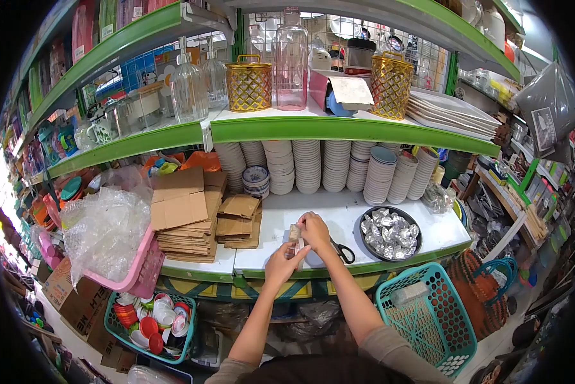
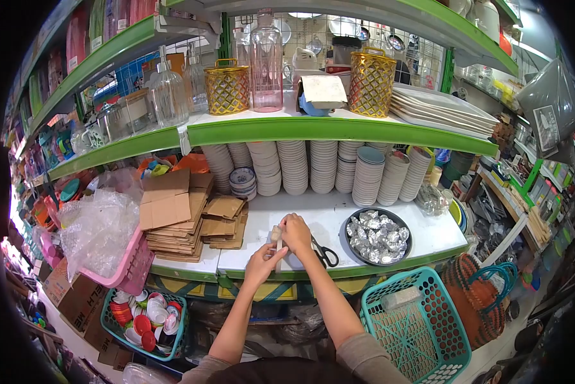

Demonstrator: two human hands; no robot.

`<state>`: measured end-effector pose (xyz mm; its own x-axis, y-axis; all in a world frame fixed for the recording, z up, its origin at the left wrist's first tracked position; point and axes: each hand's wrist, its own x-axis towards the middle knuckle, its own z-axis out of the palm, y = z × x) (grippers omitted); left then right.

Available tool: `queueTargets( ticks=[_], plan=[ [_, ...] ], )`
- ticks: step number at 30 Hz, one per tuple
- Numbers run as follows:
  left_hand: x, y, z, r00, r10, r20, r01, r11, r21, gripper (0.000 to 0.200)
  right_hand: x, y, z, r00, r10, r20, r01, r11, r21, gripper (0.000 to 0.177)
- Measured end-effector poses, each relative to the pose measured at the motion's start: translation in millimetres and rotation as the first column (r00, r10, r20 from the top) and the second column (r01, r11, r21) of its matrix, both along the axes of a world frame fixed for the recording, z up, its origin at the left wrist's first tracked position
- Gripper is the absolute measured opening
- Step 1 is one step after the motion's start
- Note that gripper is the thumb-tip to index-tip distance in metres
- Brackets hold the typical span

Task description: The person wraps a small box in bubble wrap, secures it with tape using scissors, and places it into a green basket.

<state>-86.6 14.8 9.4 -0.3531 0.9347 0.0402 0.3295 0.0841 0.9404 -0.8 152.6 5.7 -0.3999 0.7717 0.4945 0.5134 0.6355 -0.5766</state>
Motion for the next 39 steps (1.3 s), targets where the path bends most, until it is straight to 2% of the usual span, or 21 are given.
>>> queueTargets(
  ticks=[2,8,21,23,32,36,39],
  plan=[
    [-0.4,-0.4,-0.2,1.000,0.022,0.005,-0.022,1.000,-0.009,0.073,-1.6,-1.2,2.2,0.996,-0.033,0.078,0.036,0.999,-0.031,0.009],
    [-5.4,4.0,-9.0,0.998,0.056,0.022,-0.056,0.998,0.003,0.073,-6.1,-6.6,6.4,0.988,-0.107,0.111,0.109,0.994,-0.014,0.009],
    [-9.5,0.4,-10.8,0.997,0.071,0.018,-0.071,0.997,0.019,0.070,-2.7,-12.9,9.7,0.986,-0.161,0.043,0.159,0.986,0.051,0.011],
    [-9.1,0.2,-12.1,0.997,0.072,0.014,-0.072,0.997,0.015,0.070,-2.3,-14.2,11.1,0.983,-0.176,-0.058,0.171,0.981,-0.088,0.012],
    [-8.1,-1.7,-9.6,0.997,0.078,-0.022,-0.078,0.997,0.003,0.069,-6.9,-17.7,19.9,0.965,-0.263,0.006,0.262,0.959,-0.111,0.011],
    [-10.7,0.8,-15.1,0.995,0.077,-0.064,-0.076,0.997,0.012,0.071,-5.2,-5.0,6.1,0.972,-0.234,-0.023,0.231,0.969,-0.092,0.014],
    [-10.7,1.0,-14.7,0.990,0.079,-0.117,-0.081,0.997,-0.012,0.072,-2.9,-4.2,5.1,0.977,-0.205,-0.064,0.193,0.969,-0.155,0.015]
  ],
)
